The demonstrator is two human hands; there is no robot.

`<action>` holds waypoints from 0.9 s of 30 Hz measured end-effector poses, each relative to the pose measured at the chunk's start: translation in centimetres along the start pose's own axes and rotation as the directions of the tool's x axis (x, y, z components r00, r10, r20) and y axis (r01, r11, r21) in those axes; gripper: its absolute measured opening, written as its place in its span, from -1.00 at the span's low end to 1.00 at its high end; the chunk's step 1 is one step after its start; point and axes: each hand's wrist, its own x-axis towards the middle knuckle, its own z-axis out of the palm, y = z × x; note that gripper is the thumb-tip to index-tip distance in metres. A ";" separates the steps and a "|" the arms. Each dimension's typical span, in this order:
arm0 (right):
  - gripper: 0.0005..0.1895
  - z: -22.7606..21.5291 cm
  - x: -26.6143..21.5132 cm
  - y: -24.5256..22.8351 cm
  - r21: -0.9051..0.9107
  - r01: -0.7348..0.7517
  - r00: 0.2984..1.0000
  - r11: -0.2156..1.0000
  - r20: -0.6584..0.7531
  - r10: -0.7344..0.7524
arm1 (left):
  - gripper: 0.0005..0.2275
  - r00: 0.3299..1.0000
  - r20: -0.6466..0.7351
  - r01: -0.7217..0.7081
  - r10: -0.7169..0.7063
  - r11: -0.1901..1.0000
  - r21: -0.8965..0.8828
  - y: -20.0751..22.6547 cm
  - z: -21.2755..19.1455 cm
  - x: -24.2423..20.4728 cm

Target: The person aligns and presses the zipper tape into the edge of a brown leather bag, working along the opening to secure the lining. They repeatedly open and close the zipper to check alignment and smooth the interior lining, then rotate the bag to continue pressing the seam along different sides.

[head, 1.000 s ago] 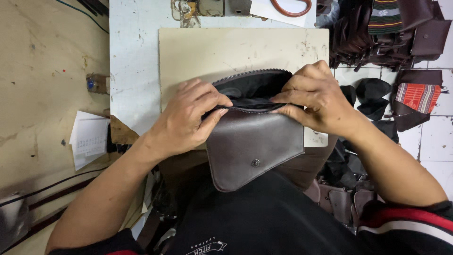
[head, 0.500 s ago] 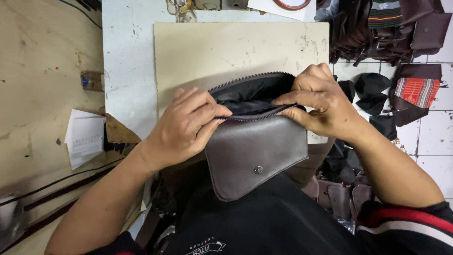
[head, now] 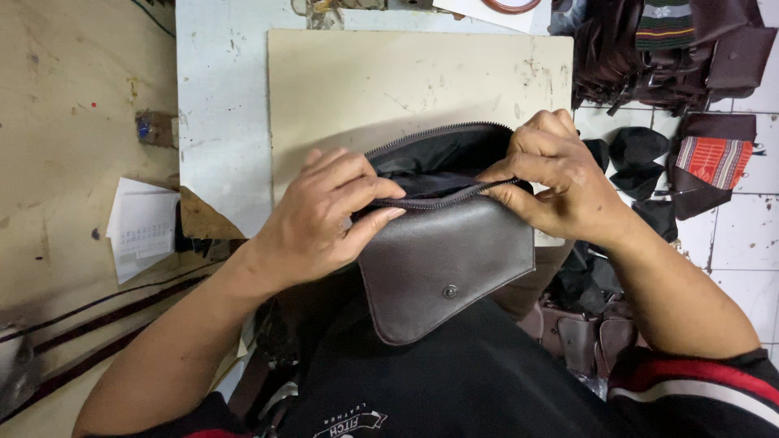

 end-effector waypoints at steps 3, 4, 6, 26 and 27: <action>-0.80 0.0 -0.1 0.1 -0.019 -0.023 1.000 1.000 0.012 0.024 | -0.93 0.998 -0.064 -0.002 0.000 1.000 -0.030 -0.1 0.6 0.0; -0.80 0.0 -0.1 0.0 -0.017 -0.018 1.000 1.000 0.014 0.018 | -0.93 0.998 -0.067 0.001 -0.003 1.000 -0.026 -0.1 0.7 -0.1; -0.74 0.0 -0.1 0.0 -0.109 0.036 0.999 0.993 0.022 -0.034 | -0.90 0.996 -0.088 0.004 -0.007 0.999 -0.035 -0.2 0.8 -0.1; -0.79 1.5 0.7 -1.6 -0.257 0.253 0.961 0.933 -0.048 -0.273 | -0.85 0.994 -0.089 -0.064 0.062 0.998 -0.013 0.5 1.1 -0.6; -0.76 1.7 0.8 -1.7 -0.262 0.269 0.954 0.927 -0.063 -0.295 | -0.84 0.993 -0.088 -0.077 0.077 0.997 -0.004 0.6 1.1 -0.6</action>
